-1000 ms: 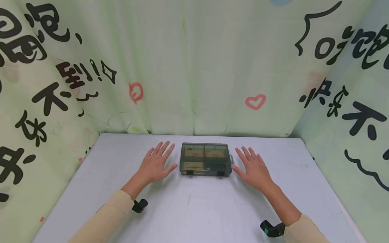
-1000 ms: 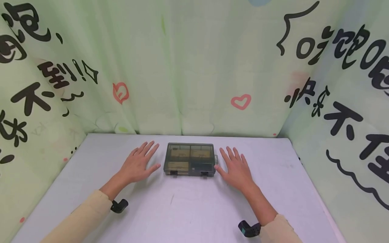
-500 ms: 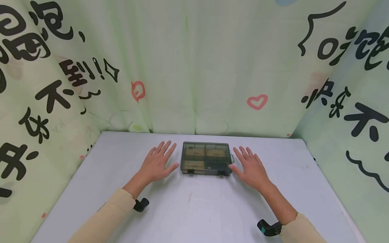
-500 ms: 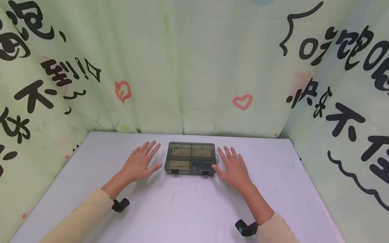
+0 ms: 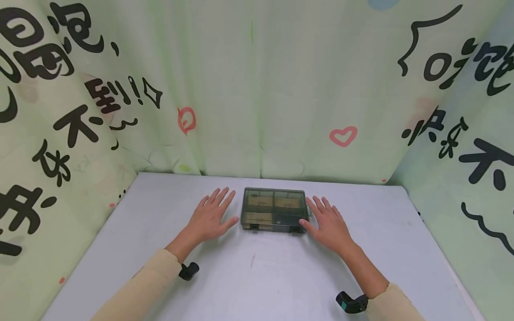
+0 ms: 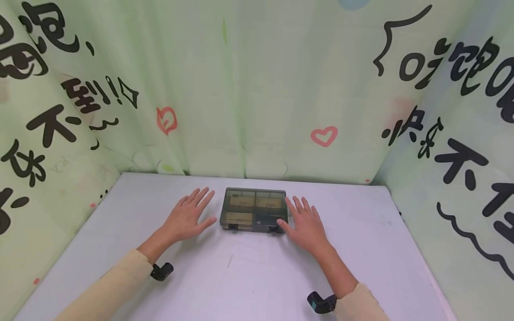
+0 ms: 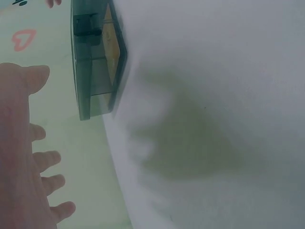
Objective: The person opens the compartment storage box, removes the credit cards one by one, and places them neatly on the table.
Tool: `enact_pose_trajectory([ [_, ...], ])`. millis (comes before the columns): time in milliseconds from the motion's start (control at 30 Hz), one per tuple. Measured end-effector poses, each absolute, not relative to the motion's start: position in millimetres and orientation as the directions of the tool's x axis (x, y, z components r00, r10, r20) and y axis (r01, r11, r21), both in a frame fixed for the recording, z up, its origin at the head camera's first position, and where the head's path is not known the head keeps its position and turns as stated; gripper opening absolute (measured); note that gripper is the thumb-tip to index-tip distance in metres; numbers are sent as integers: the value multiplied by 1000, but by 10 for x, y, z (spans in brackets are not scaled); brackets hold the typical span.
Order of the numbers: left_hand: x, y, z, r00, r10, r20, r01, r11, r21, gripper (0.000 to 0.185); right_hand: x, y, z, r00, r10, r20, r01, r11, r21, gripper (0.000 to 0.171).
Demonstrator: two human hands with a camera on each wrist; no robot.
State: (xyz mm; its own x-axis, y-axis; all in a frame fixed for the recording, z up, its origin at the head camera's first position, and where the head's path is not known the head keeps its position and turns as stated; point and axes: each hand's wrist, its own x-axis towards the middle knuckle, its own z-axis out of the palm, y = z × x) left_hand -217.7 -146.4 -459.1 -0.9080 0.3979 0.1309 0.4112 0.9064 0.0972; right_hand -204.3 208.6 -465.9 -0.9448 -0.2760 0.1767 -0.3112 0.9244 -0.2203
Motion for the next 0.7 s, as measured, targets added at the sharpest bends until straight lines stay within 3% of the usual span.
enact_pose_trajectory([
  [700, -2179, -1328, -4656, -907, 408, 108, 420, 894, 155, 78, -2052, 2030, -4728, -947, -279, 158, -311, 919, -242, 74],
])
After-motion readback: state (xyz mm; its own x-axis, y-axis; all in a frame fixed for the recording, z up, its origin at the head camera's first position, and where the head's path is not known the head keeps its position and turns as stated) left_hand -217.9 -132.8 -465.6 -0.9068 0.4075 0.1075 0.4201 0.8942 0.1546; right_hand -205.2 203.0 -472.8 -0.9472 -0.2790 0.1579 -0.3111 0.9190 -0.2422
